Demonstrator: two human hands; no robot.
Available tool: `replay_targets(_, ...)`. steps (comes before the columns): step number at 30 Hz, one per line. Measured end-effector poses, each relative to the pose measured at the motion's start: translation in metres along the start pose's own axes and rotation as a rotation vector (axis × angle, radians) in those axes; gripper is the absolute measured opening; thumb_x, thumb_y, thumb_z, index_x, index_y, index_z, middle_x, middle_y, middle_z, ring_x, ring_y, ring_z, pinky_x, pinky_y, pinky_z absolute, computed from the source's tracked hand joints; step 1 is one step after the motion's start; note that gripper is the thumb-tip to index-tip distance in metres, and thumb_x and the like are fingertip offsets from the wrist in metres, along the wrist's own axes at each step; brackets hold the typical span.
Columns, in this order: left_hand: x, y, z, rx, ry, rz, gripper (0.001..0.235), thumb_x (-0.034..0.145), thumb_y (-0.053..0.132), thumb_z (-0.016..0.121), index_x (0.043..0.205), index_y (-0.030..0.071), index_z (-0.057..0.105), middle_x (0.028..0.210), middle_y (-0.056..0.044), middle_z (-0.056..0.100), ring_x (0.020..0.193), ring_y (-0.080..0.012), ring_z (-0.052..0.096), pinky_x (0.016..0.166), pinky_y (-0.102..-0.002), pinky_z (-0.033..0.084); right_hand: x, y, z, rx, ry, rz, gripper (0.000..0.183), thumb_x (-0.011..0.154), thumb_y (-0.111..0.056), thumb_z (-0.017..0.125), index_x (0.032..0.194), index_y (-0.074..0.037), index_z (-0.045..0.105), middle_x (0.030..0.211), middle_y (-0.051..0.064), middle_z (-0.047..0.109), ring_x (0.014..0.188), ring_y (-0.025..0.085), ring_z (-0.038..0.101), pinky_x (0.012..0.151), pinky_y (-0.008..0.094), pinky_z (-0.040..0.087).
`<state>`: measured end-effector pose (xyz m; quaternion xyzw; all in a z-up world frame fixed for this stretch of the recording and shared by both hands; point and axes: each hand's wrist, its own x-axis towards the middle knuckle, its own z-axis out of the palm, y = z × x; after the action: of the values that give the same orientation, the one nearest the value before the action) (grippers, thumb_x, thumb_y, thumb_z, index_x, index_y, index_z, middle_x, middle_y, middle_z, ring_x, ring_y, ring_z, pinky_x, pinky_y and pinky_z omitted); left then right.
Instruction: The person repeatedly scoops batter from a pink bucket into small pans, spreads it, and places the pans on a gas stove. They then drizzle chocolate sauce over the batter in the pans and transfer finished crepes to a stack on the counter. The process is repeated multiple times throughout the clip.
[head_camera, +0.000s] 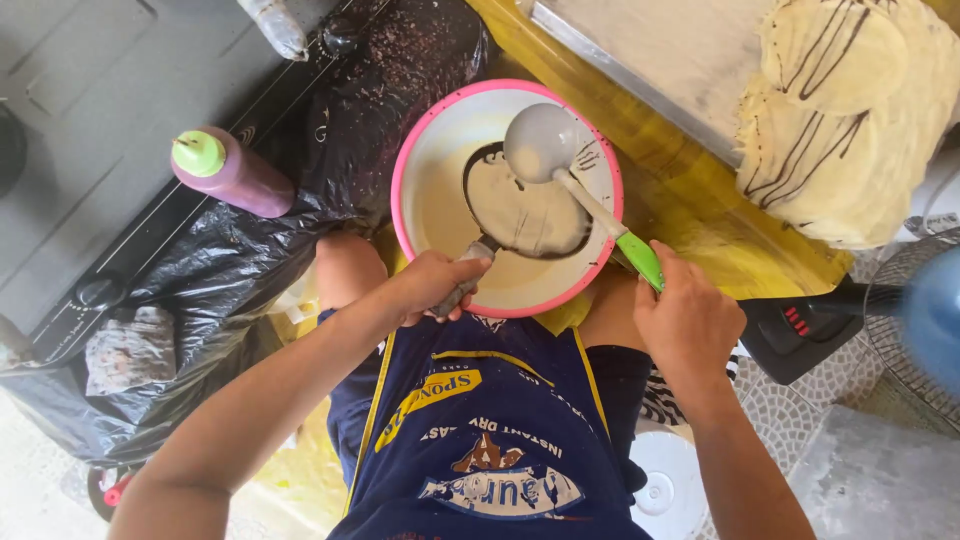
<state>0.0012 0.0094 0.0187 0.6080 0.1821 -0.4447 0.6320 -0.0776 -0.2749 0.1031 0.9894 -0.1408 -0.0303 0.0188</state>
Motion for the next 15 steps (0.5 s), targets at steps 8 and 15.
replay_targets(8, -0.019, 0.001, 0.004, 0.369, 0.061, 0.031, 0.039, 0.086, 0.036, 0.075, 0.071, 0.001, 0.064, 0.052, -0.014, 0.063, 0.039, -0.0224, 0.066, 0.034, -0.027, 0.048, 0.011, 0.005, 0.019, 0.17, -0.024, 0.079, 0.043, 0.094, -0.033, 0.063, 0.136, -0.026, 0.068, 0.113, 0.01, 0.075, 0.094, 0.041, 0.075, 0.088, 0.052, 0.056)
replay_targets(15, -0.012, -0.042, -0.002, 0.131, -0.041, 0.141, 0.036, 0.093, 0.03, 0.074, 0.088, -0.004, 0.066, 0.055, -0.015, 0.062, 0.04, -0.0228, 0.064, 0.036, -0.027, 0.051, -0.011, 0.024, -0.005, 0.001, 0.216, 0.035, 0.042, 0.093, -0.03, 0.07, 0.134, -0.023, 0.074, 0.098, 0.008, 0.074, 0.082, 0.034, 0.076, 0.074, 0.044, 0.059)
